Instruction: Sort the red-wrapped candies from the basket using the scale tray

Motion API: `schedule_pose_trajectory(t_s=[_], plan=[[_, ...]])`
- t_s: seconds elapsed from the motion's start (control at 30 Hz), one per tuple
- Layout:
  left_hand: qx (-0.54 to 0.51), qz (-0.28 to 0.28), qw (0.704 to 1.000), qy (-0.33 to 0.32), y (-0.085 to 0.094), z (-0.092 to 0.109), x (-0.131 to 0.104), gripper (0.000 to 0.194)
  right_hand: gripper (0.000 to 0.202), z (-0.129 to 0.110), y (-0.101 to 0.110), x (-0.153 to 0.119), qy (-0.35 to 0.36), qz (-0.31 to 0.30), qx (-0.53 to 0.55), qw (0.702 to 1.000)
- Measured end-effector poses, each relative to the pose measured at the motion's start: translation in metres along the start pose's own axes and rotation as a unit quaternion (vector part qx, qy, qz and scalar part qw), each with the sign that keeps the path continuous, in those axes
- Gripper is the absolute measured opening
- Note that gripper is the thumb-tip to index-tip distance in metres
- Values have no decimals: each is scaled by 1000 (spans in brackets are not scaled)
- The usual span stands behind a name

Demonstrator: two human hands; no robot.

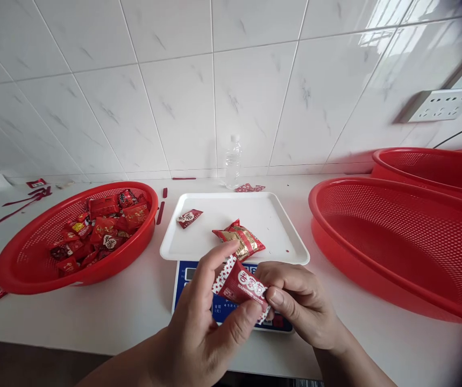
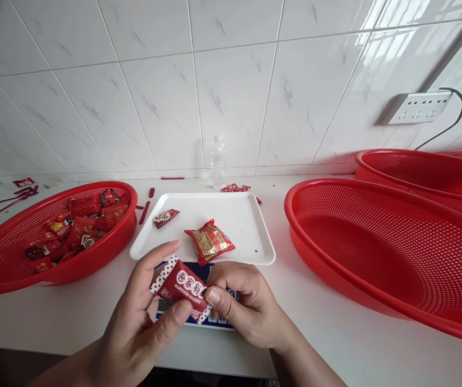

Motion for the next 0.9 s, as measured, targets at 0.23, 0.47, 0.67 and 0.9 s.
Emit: schedule_pose_trajectory(t_s=[0.23, 0.47, 0.67, 0.9], plan=[[-16, 15, 1000, -12, 1, -3, -2, 52, 36, 2, 0, -2, 7, -1, 0, 1000], [-18, -18, 999, -34, 0, -9, 8, 40, 24, 2, 5, 0, 66, 56, -83, 993], [258, -25, 929, -264, 8, 1, 11, 31, 20, 5, 5, 1, 125, 118, -247, 954], [325, -1, 892, -315, 8, 1, 9, 31, 29, 7, 1, -2, 201, 129, -282, 929]])
Point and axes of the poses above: each hand's wrist, its own x-axis towards the middle knuckle, its own y-axis out of the back of the hand, z = x × y, the point moved 3 cm from there along x, towards the middle knuckle, and after that the axes turned 10 degrees about -y, right-handed, at the moved point
